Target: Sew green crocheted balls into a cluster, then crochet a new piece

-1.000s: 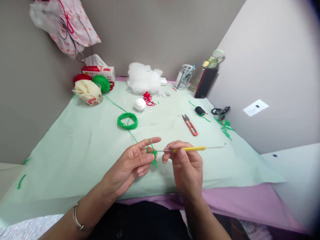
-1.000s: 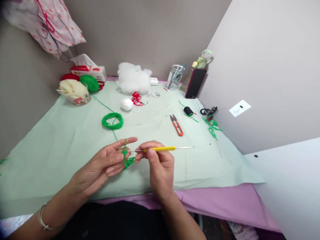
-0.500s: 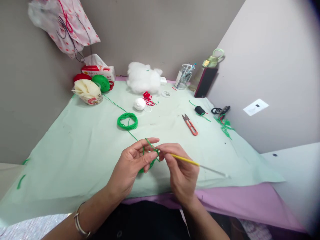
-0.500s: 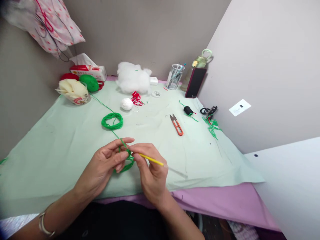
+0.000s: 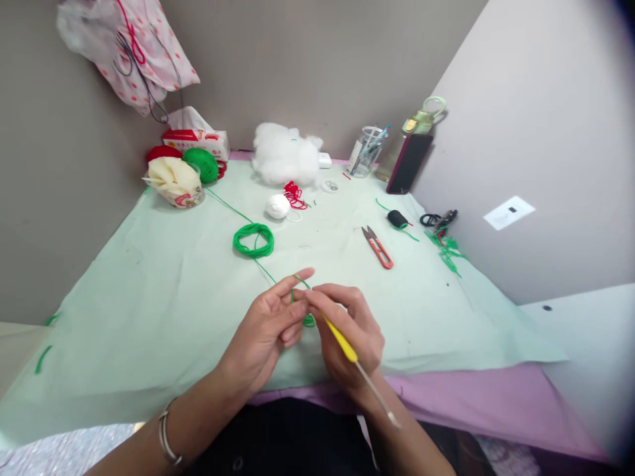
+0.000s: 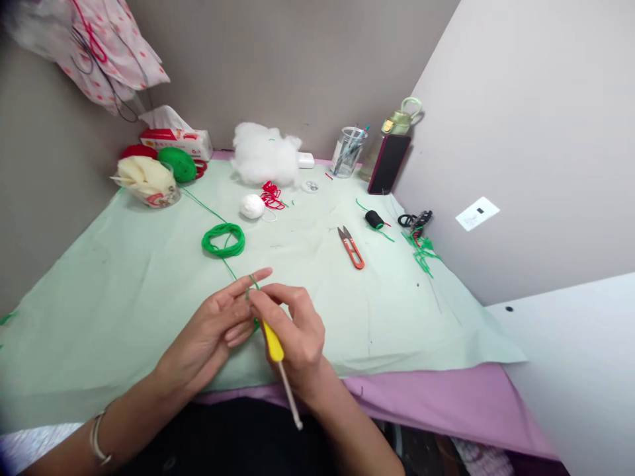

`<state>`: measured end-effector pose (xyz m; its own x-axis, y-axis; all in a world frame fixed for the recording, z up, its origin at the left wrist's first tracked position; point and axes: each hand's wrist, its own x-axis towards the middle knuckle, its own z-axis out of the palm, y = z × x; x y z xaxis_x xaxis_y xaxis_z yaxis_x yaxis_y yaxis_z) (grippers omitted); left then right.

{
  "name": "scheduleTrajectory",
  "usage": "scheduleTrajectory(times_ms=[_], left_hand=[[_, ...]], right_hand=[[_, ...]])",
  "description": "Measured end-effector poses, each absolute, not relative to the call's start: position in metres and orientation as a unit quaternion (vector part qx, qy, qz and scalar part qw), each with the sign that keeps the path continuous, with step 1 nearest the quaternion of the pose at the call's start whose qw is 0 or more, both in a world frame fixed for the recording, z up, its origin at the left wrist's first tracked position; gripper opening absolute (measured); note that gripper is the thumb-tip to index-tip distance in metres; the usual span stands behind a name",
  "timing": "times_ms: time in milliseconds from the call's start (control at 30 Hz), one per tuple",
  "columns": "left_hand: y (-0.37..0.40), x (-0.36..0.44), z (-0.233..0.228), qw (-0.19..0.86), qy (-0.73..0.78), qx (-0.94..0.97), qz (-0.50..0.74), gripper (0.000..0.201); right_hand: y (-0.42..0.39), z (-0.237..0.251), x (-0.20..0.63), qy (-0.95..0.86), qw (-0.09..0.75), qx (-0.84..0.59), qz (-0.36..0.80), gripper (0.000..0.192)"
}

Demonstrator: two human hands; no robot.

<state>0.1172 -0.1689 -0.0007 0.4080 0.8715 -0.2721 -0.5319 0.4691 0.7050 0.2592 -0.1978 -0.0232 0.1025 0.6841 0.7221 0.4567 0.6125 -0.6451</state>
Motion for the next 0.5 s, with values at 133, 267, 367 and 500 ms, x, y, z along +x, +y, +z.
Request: scheduleTrajectory(times_ms=[133,267,367,500], left_hand=[[-0.1655,0.1122,-0.0004,0.810,0.312,0.245,0.432,0.031],[-0.1675,0.1125,0.0008,0.755,0.341,0.323,0.458,0.033],[-0.1706,0.1136,0.0001,0.737,0.351,0.371,0.443,0.037],[-0.1715,0.1117,-0.0005,0.719,0.368,0.397,0.437,0.037]], right_hand=[[-0.1968,-0.0192,0.2661,-0.552,0.671,-0.431,0.243,0.024],[-0.1944,-0.0157,0.2655,-0.520,0.664,-0.409,0.347,0.017],[-0.1940,-0.0194,0.2631,-0.518,0.654,-0.422,0.356,0.014],[-0.1935,-0.0249,0.2658,-0.482,0.671,-0.399,0.398,0.016]])
